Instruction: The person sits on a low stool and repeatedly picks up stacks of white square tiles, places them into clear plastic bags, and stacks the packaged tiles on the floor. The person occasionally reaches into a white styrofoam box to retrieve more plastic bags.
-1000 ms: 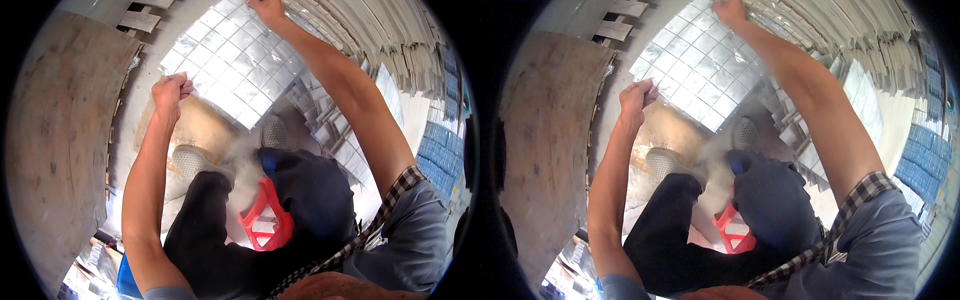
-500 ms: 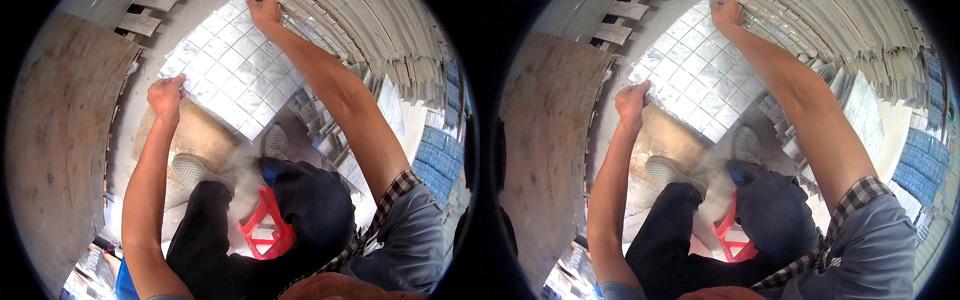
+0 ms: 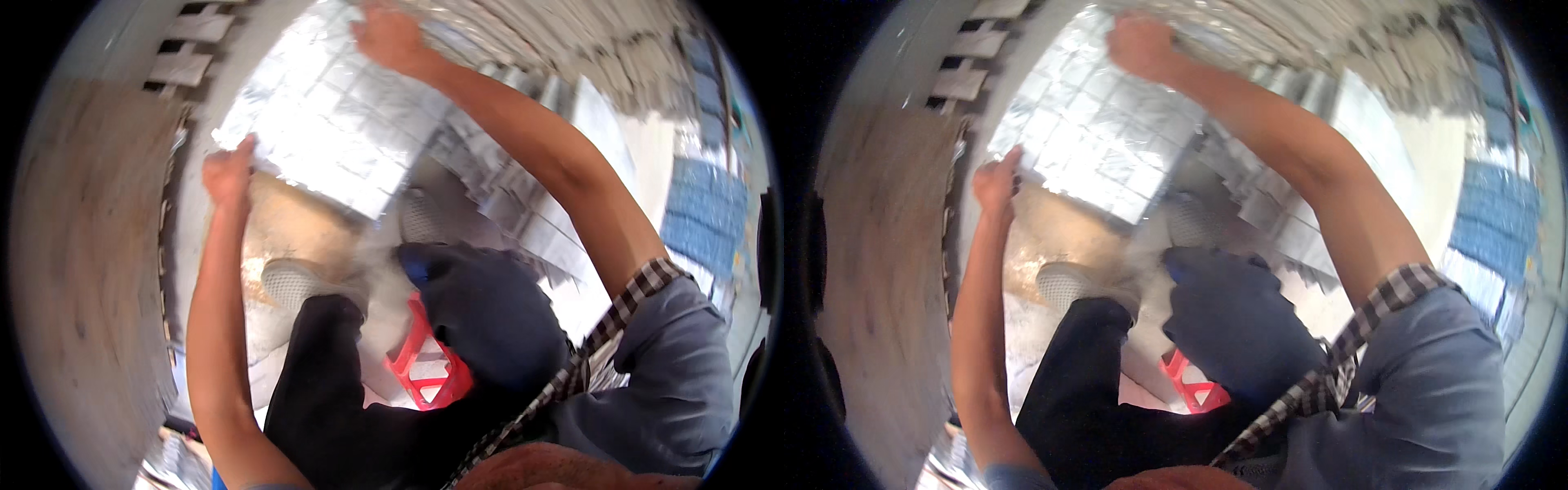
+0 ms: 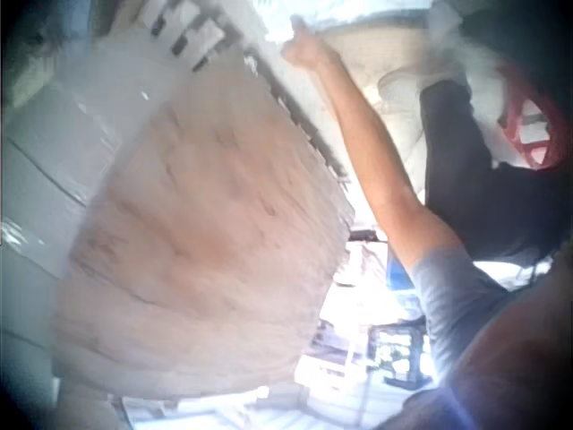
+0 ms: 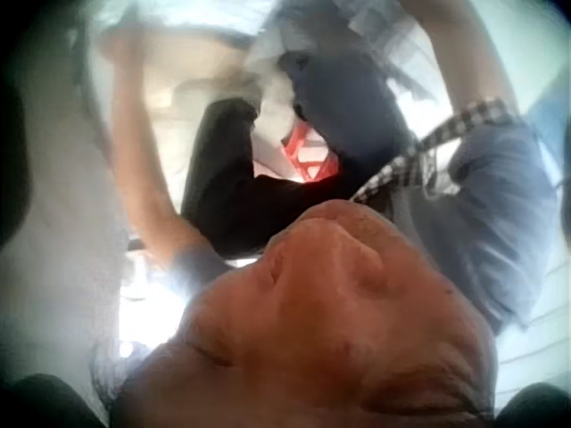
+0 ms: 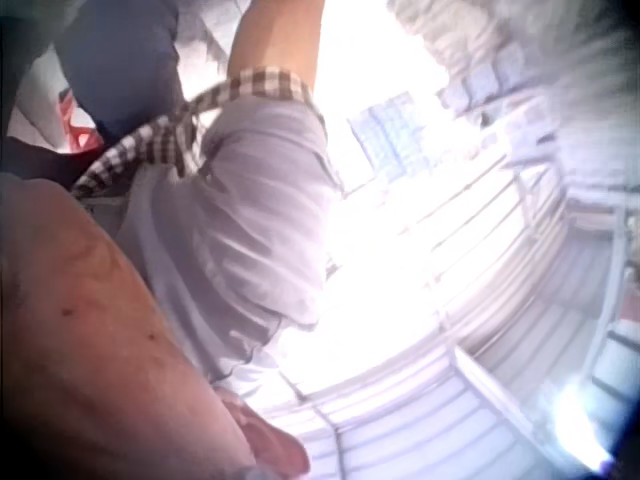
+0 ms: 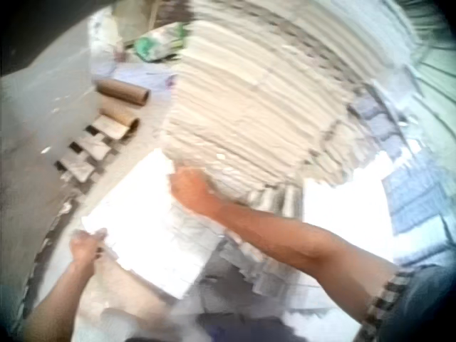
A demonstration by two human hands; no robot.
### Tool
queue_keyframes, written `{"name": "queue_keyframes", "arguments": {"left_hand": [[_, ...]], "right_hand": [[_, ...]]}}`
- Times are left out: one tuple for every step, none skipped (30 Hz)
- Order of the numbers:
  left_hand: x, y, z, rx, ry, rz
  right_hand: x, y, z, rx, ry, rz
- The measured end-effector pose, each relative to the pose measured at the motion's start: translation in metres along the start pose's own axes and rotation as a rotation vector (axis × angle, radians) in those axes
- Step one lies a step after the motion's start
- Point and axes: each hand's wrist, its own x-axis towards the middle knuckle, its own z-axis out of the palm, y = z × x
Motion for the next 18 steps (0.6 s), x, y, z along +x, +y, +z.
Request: {"name": "queue_keyframes", "arguments": {"left_hand": [[0.001, -0.001, -0.003, 0.005, -0.01, -0.016], [0.003, 0.013, 0.004, 0.076, -0.021, -0.007], [0.013, 0.004, -0.002, 0.22, 0.086, 0.063], [0.019, -0.004, -0.007, 0.249, 0.124, 0.096], [0.029, -0.009, -0.024, 0.37, 0.144, 0.029], [0.025, 0.003, -0.021, 0.208, 0.101, -0.05], [0.024, 0.007, -0.03, 0.211, 0.113, 0.009], [0.013, 0.019, -0.034, 0.089, 0.025, 0.021], [0.0, 0.033, -0.031, 0.302, 0.155, 0.079], [-0.012, 0.056, -0.03, 0.322, 0.125, 0.1], [-0.025, 0.075, -0.042, 0.36, 0.122, 0.116], [-0.032, 0.082, -0.056, 0.335, 0.119, 0.149], [-0.034, 0.091, -0.073, 0.301, 0.114, 0.188], [-0.038, 0.105, -0.086, 0.269, 0.113, 0.232], [-0.056, 0.13, -0.07, 0.222, 0.042, 0.22], [-0.09, 0.157, -0.053, 0.179, -0.033, 0.198], [-0.125, 0.181, -0.036, 0.136, -0.108, 0.174], [-0.153, 0.197, -0.025, 0.05, -0.207, 0.15]], "right_hand": [[-0.01, -0.009, -0.033, 0.072, 0.019, 0.136], [-0.02, 0.003, -0.051, 0.092, 0.019, 0.11], [-0.028, -0.001, -0.068, 0.145, -0.063, 0.09], [-0.04, -0.014, -0.098, 0.192, -0.197, 0.161], [-0.052, -0.022, -0.122, 0.259, -0.284, 0.223], [-0.076, -0.012, -0.146, 0.283, -0.21, 0.161], [-0.098, -0.007, -0.167, 0.326, -0.135, 0.075], [-0.124, 0.004, -0.187, 0.339, -0.068, 0.093], [-0.154, 0.014, -0.213, 0.333, -0.003, 0.092], [-0.183, 0.032, -0.236, 0.255, 0.042, 0.159], [-0.209, 0.045, -0.25, 0.208, 0.091, 0.216], [-0.232, 0.062, -0.26, 0.209, 0.151, 0.312], [-0.253, 0.082, -0.27, 0.203, 0.216, 0.406], [-0.273, 0.106, -0.274, 0.163, 0.268, 0.536], [-0.306, 0.142, -0.282, 0.095, 0.319, 0.686], [-0.345, 0.18, -0.288, -0.001, 0.296, 0.809], [-0.384, 0.216, -0.298, -0.098, 0.271, 0.93], [-0.422, 0.249, -0.304, -0.049, 0.209, 1.034]]}}
